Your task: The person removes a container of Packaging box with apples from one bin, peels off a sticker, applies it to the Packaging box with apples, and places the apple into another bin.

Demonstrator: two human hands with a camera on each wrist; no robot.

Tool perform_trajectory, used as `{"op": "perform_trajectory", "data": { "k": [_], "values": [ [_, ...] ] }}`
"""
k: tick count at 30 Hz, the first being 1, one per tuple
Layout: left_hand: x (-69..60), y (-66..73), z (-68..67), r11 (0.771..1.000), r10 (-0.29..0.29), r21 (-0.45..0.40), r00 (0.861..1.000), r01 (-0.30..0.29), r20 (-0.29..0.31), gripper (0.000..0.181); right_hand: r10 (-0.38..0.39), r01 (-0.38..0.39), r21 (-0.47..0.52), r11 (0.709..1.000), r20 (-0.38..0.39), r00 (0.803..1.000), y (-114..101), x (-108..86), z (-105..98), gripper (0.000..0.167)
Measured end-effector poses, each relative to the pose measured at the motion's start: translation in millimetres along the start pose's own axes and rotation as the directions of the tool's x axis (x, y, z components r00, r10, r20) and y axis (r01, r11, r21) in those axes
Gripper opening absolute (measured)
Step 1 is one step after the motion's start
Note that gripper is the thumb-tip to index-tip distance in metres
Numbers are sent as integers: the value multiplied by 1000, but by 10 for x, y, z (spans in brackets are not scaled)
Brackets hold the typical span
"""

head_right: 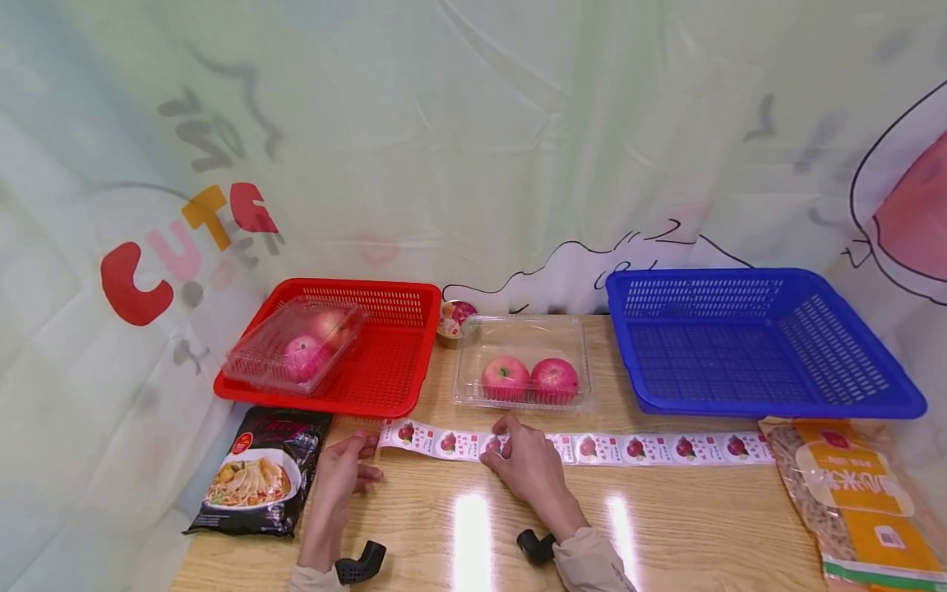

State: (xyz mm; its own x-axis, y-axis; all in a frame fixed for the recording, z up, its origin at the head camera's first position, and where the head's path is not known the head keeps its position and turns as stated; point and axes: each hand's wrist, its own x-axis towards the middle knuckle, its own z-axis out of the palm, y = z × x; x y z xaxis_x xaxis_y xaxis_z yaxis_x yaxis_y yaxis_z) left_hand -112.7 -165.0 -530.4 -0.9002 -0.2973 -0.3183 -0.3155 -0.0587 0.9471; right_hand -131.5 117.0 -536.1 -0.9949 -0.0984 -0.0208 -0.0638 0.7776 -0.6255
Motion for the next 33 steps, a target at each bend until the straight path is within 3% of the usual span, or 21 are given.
{"op": "perform_trajectory", "data": {
  "k": [4, 7, 10, 13, 15, 18, 20, 22, 24, 26, 28, 30, 33],
  "values": [
    [-41, 23, 13, 1000, 10, -19, 998, -8, 62, 43, 0, 0, -4, 1000, 2, 1000, -2, -17, -5, 37],
    [-59, 21, 14, 998, 46, 25, 989, -50, 138, 43, 6, -6, -6, 1000, 7, 1000, -2, -27, -4, 37],
    [-50, -7, 19, 986, 99, 102, 962, -128, 253, 58, 10, -10, -5, 1000, 11, 1000, -4, -30, 0, 37],
    [-27, -51, 35, 944, 187, 208, 935, -256, 303, 74, 16, -16, -1, 1000, 14, 1000, -7, -29, 2, 37],
    [-5, -79, 56, 894, 273, 288, 927, -343, 257, 72, 19, -19, 1, 1000, 16, 1000, -10, -31, -2, 37],
    [25, -112, 99, 796, 415, 440, 904, -415, 102, 61, 23, -23, 4, 1000, 17, 1000, -11, -31, -10, 38],
    [39, -124, 124, 771, 474, 490, 880, -407, -14, 52, 24, -24, 6, 1000, 18, 1000, -10, -33, -15, 38],
    [45, -122, 140, 779, 490, 507, 863, -370, -123, 45, 25, -25, 8, 1000, 18, 1000, -10, -33, -19, 38],
    [49, -108, 134, 830, 457, 442, 869, -339, -191, 44, 26, -26, 8, 1000, 19, 999, -9, -34, -23, 39],
    [46, -82, 109, 904, 372, 297, 907, -307, -196, 43, 28, -28, 6, 1000, 21, 999, -9, -35, -26, 39],
    [49, -48, 62, 963, 264, 99, 955, -252, -136, 39, 28, -28, 4, 1000, 25, 999, -8, -38, -30, 39],
    [49, -14, -2, 982, 158, -101, 987, -161, -32, 34, 28, -28, 2, 1000, 28, 999, -10, -42, -34, 39],
    [48, 33, -109, 961, 79, -271, 994, -55, 80, 29, 24, -24, -3, 1000, 22, 999, -16, -52, -41, 38]
  ]
}}
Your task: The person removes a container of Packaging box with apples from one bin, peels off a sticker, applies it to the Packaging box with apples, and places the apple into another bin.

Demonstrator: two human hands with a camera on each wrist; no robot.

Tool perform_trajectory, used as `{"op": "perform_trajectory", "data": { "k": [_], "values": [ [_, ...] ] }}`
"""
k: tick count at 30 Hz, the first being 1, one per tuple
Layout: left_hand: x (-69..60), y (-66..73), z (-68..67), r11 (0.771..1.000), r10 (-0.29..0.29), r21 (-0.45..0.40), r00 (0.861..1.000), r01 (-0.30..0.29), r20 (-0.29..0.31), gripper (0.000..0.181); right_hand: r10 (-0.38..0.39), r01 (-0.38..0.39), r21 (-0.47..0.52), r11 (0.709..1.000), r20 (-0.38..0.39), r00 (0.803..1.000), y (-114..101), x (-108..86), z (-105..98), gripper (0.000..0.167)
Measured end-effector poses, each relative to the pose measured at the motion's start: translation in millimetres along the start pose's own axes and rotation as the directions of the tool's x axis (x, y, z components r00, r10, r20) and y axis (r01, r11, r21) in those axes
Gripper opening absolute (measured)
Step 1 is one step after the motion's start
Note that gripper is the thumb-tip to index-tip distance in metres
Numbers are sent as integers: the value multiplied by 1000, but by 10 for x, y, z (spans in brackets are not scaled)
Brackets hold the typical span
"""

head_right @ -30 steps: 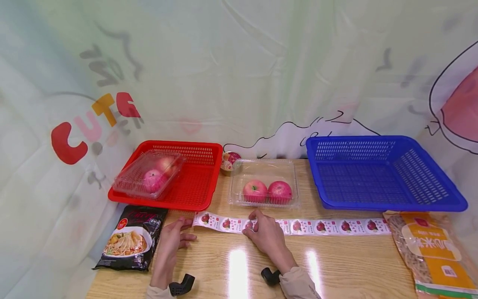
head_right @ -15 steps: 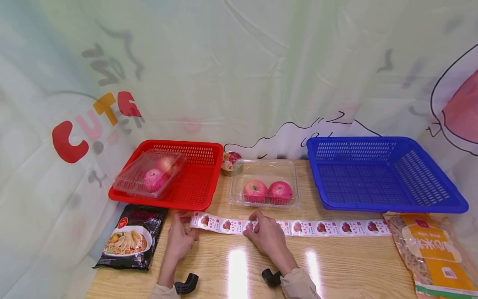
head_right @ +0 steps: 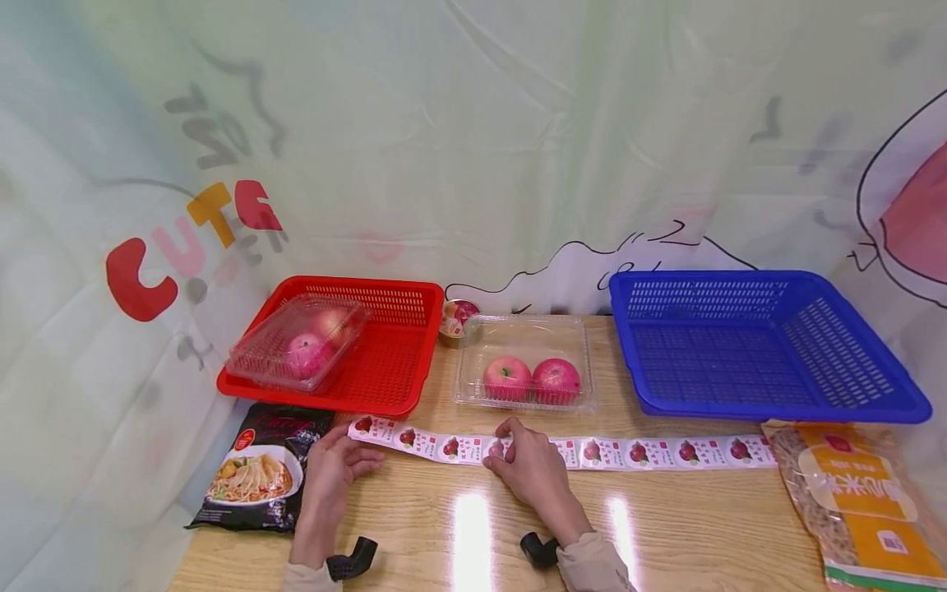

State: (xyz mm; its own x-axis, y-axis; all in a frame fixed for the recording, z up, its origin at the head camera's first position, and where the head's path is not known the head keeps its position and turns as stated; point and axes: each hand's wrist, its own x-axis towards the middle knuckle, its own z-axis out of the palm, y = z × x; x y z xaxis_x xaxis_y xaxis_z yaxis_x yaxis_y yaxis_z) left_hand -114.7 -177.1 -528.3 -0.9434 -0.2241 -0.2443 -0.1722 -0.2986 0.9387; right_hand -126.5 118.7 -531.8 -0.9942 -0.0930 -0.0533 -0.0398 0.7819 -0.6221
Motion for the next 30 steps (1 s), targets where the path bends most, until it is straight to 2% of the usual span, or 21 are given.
{"op": "perform_trajectory", "data": {
  "k": [3, 7, 12, 16, 17, 19, 23, 25, 27, 30],
  "values": [
    [-4, 51, -79, 998, -22, -55, 999, 24, 38, 27, -16, 15, -6, 1000, -16, 1000, -12, -11, -2, 38],
    [13, 60, -154, 998, -34, -51, 998, 37, 47, 23, -43, 43, -12, 999, -46, 998, -35, -22, 6, 34],
    [35, 19, -281, 995, 0, -100, 990, 14, 138, 25, -65, 64, -5, 998, -68, 996, -109, -28, 27, 31],
    [37, 14, -353, 990, 27, -143, 978, 3, 208, 27, -161, 163, 11, 987, -96, 982, -247, -25, 49, 29],
    [40, 14, -360, 989, 31, -148, 976, 2, 217, 26, -208, 211, 15, 977, -112, 972, -286, -20, 65, 28],
    [47, 9, -374, 988, 34, -152, 970, 3, 240, 23, -316, 324, 29, 946, -149, 937, -371, -9, 107, 25],
    [54, -7, -405, 988, 44, -154, 948, 5, 314, 23, -509, 535, 78, 841, -220, 832, -568, -4, 223, 27],
    [47, -10, -419, 988, 51, -154, 935, 4, 351, 27, -565, 600, 102, 793, -241, 789, -679, -13, 282, 30],
    [40, -14, -428, 989, 63, -147, 926, -8, 373, 32, -604, 644, 113, 757, -256, 755, -786, -25, 343, 34],
    [32, -20, -432, 992, 72, -122, 924, -27, 375, 39, -649, 692, 107, 714, -273, 711, -930, -29, 431, 37]
  ]
}}
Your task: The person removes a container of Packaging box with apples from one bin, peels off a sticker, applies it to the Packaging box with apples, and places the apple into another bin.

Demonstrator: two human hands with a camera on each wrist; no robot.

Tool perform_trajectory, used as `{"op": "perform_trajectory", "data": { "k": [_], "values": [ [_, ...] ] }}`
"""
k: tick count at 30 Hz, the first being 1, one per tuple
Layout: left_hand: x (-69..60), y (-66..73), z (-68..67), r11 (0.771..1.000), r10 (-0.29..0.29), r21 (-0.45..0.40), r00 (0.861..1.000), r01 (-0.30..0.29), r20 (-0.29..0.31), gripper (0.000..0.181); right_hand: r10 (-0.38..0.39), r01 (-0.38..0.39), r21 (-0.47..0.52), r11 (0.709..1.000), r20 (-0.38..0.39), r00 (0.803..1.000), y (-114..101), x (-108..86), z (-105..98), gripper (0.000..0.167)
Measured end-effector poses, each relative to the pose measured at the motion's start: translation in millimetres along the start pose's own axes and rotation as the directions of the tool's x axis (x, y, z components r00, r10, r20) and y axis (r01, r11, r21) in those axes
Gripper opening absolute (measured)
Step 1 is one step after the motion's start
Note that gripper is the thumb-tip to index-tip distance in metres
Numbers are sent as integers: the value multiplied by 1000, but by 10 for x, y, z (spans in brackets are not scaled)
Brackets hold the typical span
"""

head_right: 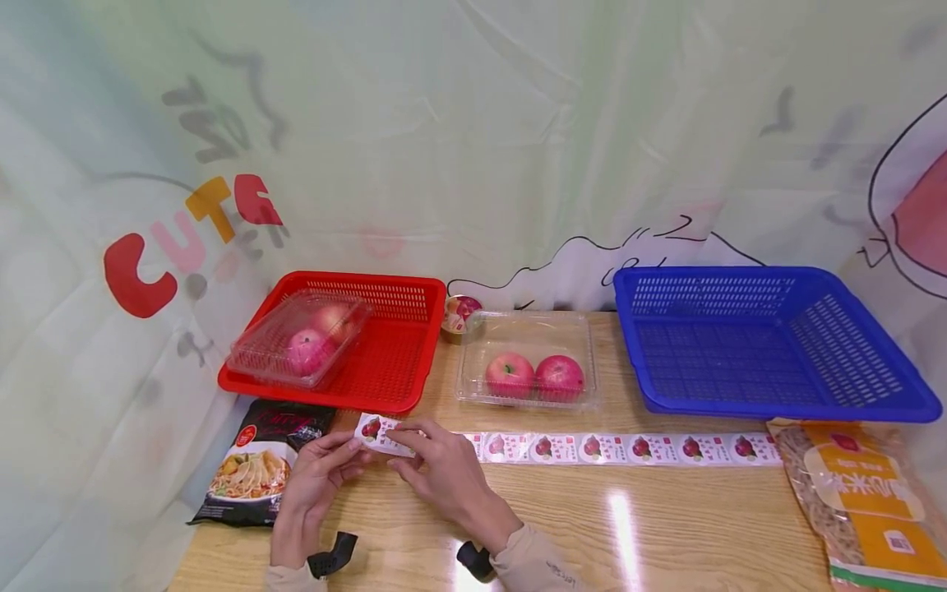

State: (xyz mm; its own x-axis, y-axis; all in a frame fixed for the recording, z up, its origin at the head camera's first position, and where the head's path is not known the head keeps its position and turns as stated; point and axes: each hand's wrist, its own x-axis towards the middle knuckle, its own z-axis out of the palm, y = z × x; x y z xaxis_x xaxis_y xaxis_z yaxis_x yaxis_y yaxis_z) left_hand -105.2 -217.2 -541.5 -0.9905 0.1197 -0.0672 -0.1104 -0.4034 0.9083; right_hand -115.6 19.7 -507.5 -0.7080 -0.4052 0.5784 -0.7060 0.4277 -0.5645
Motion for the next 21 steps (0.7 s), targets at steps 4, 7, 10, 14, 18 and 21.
{"op": "perform_trajectory", "data": {
  "k": [4, 7, 10, 14, 18, 21],
  "values": [
    [-8, -3, -8, 1000, 11, 23, 1000, -12, 7, 43, -58, 57, -43, 997, -18, 998, -69, 79, 135, 42],
    [-3, -5, -1, 999, 31, 16, 999, -32, 32, 43, -61, 59, -71, 996, -27, 998, -84, 112, 188, 42],
    [10, -16, 19, 998, 64, -4, 997, -64, 51, 41, -46, 44, -62, 997, -26, 999, -85, 121, 206, 40],
    [33, -46, 48, 992, 117, -57, 990, -112, 85, 36, -41, 40, -52, 998, -24, 999, -84, 125, 212, 37],
    [58, -84, 80, 986, 151, -86, 979, -140, 134, 35, -44, 43, -50, 998, -19, 999, -82, 132, 205, 32],
    [74, -113, 104, 984, 167, -81, 975, -156, 148, 35, -39, 38, -40, 998, -6, 999, -78, 143, 197, 26]
  ]
}}
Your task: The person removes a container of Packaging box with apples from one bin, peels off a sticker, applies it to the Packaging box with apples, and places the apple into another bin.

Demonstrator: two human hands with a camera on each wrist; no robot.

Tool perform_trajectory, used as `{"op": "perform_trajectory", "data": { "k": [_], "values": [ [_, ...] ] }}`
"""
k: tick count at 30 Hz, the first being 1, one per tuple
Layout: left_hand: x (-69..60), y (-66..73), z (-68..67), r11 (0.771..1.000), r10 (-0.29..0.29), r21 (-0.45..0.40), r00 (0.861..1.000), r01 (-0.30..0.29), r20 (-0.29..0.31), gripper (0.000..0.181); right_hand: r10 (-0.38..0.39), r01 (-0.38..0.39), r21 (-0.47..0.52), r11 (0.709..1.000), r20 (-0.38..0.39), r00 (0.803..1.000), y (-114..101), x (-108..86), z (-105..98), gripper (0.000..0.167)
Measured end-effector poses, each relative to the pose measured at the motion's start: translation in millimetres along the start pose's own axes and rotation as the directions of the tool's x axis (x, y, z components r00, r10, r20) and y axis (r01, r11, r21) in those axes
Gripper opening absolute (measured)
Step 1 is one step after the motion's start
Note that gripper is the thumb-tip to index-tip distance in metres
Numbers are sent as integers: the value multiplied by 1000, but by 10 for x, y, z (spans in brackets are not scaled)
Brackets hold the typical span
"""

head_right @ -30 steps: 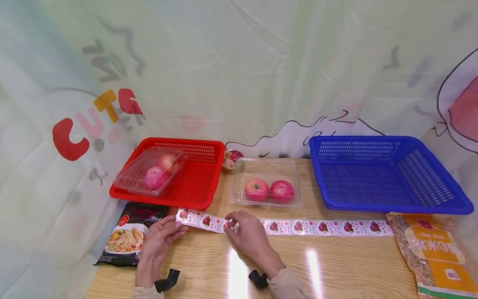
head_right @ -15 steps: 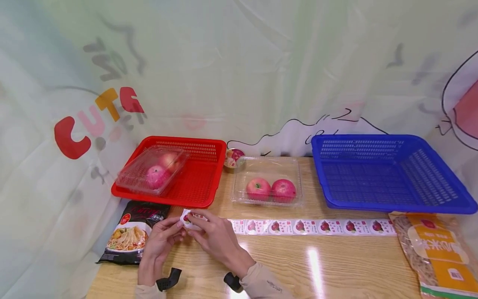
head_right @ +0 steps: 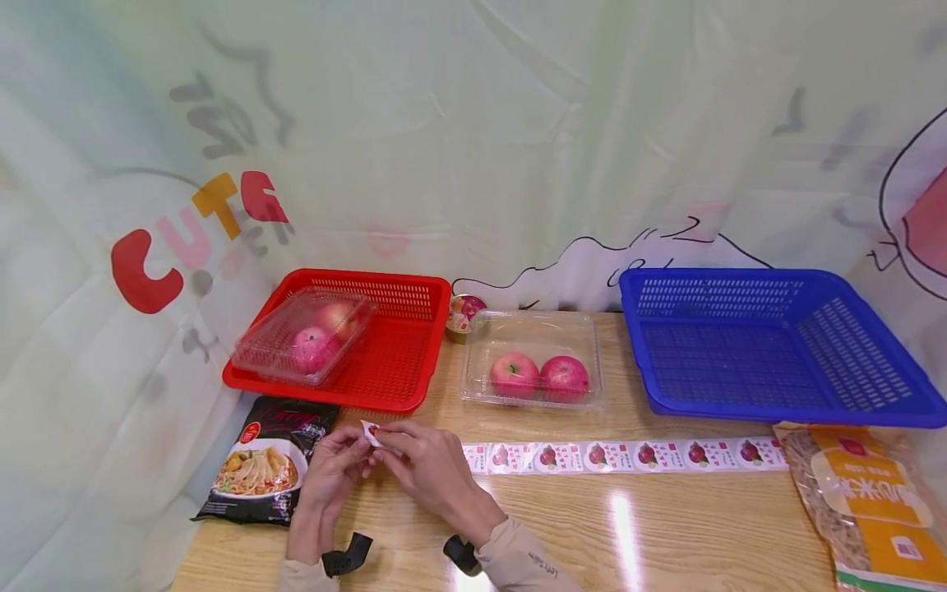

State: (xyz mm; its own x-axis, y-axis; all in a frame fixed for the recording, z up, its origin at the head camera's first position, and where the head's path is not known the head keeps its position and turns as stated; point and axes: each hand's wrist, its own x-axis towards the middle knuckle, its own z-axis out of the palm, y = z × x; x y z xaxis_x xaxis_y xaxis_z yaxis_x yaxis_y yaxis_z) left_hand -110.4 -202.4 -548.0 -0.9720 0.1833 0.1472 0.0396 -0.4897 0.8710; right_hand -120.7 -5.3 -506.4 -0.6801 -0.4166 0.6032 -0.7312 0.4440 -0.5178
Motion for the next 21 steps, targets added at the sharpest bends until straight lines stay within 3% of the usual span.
{"op": "perform_trajectory", "data": {
  "k": [7, 14, 21],
  "values": [
    [20, -54, 40, 998, 60, 6, 998, -60, 0, 33, 34, -36, 70, 997, 30, 999, 29, 16, -21, 20],
    [48, -80, 67, 992, 97, 75, 995, -97, -9, 37, 68, -74, 140, 987, 50, 996, 73, 18, -39, 15],
    [52, -69, 116, 985, 101, 141, 995, -97, -22, 32, 85, -93, 177, 980, 50, 995, 100, 17, -46, 11]
  ]
}}
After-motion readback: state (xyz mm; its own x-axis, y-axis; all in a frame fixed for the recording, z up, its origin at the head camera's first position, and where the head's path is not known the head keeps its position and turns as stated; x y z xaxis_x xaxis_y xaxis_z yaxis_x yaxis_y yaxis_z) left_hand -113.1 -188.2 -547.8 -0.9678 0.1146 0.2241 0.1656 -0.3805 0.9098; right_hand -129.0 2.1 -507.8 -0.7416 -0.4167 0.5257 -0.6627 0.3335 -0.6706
